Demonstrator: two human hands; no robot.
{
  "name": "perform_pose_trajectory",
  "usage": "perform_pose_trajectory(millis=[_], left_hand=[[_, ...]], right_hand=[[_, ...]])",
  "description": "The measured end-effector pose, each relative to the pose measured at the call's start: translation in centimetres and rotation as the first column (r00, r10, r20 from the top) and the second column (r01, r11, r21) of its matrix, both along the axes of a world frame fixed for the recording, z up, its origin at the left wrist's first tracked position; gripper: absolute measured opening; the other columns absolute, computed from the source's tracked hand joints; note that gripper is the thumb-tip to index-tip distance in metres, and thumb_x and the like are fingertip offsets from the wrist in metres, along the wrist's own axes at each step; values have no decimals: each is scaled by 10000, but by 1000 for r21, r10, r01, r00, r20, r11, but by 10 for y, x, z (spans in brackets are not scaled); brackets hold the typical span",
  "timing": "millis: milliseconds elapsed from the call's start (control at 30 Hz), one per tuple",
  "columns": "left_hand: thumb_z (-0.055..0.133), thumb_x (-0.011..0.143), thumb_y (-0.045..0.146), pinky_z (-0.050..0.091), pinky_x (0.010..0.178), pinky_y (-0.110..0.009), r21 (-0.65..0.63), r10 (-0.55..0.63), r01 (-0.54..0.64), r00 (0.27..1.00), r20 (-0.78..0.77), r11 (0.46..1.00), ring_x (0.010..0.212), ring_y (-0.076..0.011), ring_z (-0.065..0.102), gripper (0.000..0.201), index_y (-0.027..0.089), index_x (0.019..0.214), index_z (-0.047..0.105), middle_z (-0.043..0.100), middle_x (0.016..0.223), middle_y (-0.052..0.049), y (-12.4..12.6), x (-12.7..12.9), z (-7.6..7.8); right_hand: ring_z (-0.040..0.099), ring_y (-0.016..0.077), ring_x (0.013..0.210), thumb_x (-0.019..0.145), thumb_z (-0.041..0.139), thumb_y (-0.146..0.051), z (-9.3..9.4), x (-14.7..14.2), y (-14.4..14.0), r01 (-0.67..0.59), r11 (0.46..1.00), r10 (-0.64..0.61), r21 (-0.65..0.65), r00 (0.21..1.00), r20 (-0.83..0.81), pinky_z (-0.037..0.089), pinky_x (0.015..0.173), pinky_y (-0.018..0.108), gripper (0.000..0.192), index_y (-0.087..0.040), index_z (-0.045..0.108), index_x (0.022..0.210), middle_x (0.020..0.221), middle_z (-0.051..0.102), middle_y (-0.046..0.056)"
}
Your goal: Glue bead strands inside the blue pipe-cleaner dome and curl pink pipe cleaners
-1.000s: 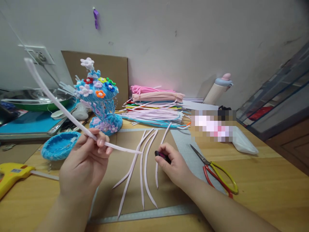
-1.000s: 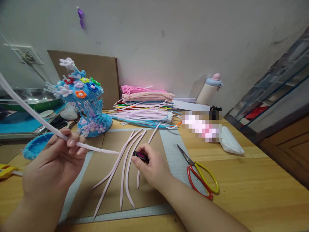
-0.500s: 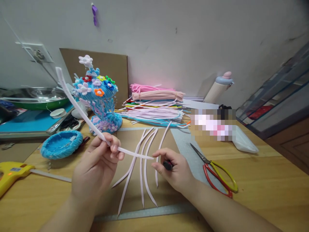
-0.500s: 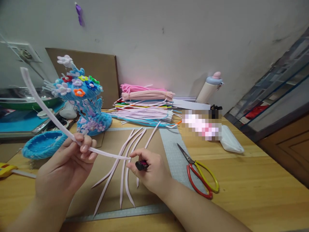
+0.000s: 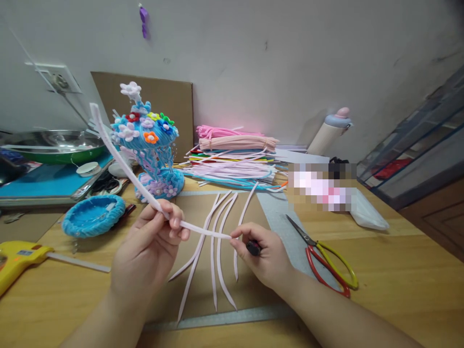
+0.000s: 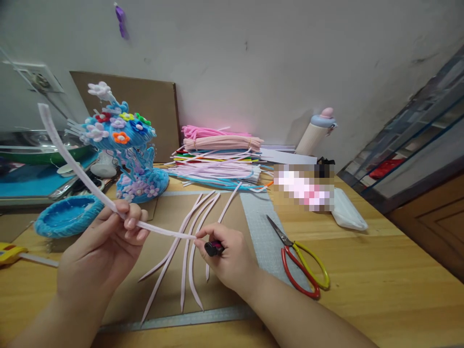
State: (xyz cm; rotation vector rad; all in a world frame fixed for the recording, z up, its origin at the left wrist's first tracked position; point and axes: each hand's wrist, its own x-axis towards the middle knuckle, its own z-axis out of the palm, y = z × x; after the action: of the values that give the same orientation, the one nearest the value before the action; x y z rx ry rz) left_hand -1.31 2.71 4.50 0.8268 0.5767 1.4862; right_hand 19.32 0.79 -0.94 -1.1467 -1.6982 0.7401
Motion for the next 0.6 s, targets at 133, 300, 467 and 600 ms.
perform_pose_trajectory(millis=[133, 300, 467, 600], left_hand=[[589, 823, 156, 511, 554, -171, 6, -5, 5, 1000, 14, 1000, 635, -100, 502, 63, 154, 830, 652, 515, 676, -9, 1, 0, 0], [575, 834, 152, 515, 560, -170, 4, -10, 10, 1000, 17, 1000, 634, -98, 500, 77, 157, 835, 651, 510, 681, -8, 1, 0, -1], [561, 838, 141, 516, 561, -172, 7, -17, 16, 1000, 16, 1000, 636, -99, 500, 84, 155, 835, 644, 512, 690, -13, 1, 0, -1], [547, 842, 128, 525, 586, -181, 38, -8, 8, 1000, 11, 999, 660, -105, 507, 83, 148, 815, 623, 511, 700, -13, -1, 0, -2]], right_hand=[[460, 98, 499, 849, 611, -294, 1, 1, 0, 2, 1000, -2, 9, 1000, 4, 348, 502, 226, 104, -199, 646, 873, 572, 486, -58], [450, 98, 497, 851, 616, -304, 1, 1, 0, -3, 1000, 3, 1, 1000, 1, 344, 500, 226, 111, -198, 647, 863, 568, 475, -61], [457, 99, 521, 872, 598, -302, 0, 1, 1, 2, 1000, -2, 13, 1000, 11, 339, 510, 222, 116, -201, 646, 845, 593, 500, -50], [448, 101, 537, 882, 584, -298, 0, 3, 2, 13, 999, -13, 30, 1000, 10, 325, 516, 223, 126, -200, 633, 821, 613, 522, -43]])
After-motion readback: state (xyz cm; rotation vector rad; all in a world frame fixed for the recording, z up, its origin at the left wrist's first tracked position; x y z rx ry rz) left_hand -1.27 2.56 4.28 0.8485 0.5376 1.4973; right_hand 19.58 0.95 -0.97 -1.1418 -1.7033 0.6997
